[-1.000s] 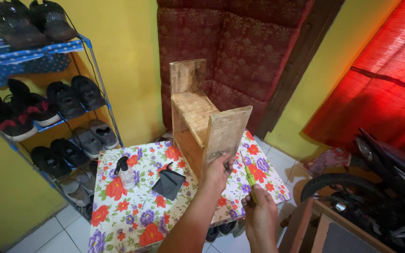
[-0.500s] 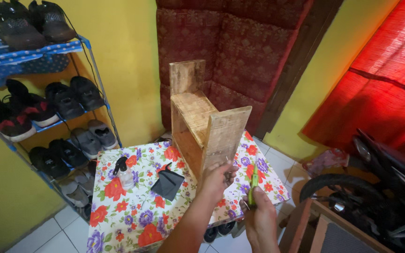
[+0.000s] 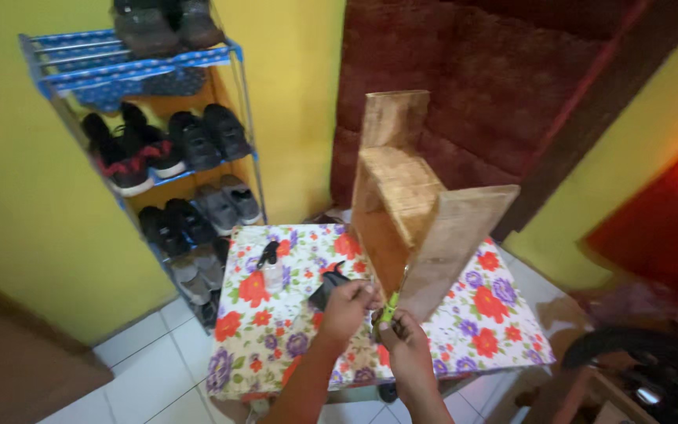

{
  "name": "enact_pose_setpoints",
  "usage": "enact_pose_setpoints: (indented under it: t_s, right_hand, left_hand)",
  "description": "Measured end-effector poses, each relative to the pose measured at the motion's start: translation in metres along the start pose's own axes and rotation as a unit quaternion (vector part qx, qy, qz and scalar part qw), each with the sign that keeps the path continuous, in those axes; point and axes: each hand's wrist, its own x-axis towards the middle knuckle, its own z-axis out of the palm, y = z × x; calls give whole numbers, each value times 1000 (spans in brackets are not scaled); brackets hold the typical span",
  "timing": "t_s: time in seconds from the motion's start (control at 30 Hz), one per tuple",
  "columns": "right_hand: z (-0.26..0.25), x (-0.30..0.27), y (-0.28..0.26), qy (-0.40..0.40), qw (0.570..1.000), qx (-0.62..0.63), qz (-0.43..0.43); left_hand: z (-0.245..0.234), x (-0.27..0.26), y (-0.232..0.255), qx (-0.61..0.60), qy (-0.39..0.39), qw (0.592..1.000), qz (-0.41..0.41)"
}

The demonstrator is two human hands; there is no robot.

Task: The person uses a screwdriver to tighten screws on a small wooden shelf unit placed on a floral tablecloth. The person holds the shelf steady with one hand while turning the screwdriver with the other, working on multiple screws along the side of the unit.

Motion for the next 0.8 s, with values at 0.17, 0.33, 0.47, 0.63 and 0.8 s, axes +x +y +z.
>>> enact_pose_setpoints:
  t_s: [0.17,0.33,0.47,0.63,0.8]
  right_hand:
    - [30,32,43,-2,993,-21,115]
    - [41,52,80,-1,983,-88,160]
    - [46,62,102,0,975,-86,203]
    - [54,72,121,-18,966,-154,207]
    - [55,74,136,-22,957,-187,221]
  left_hand:
    - [-81,18,-4,41,52,998,-11]
    - [-126,27,-19,157,102,982,-4]
    - [-166,28,-50,281,126,951,-6]
    - [-221,35,-101,442,138,886,5]
    - [-256,40,-142,514,148,840,-94]
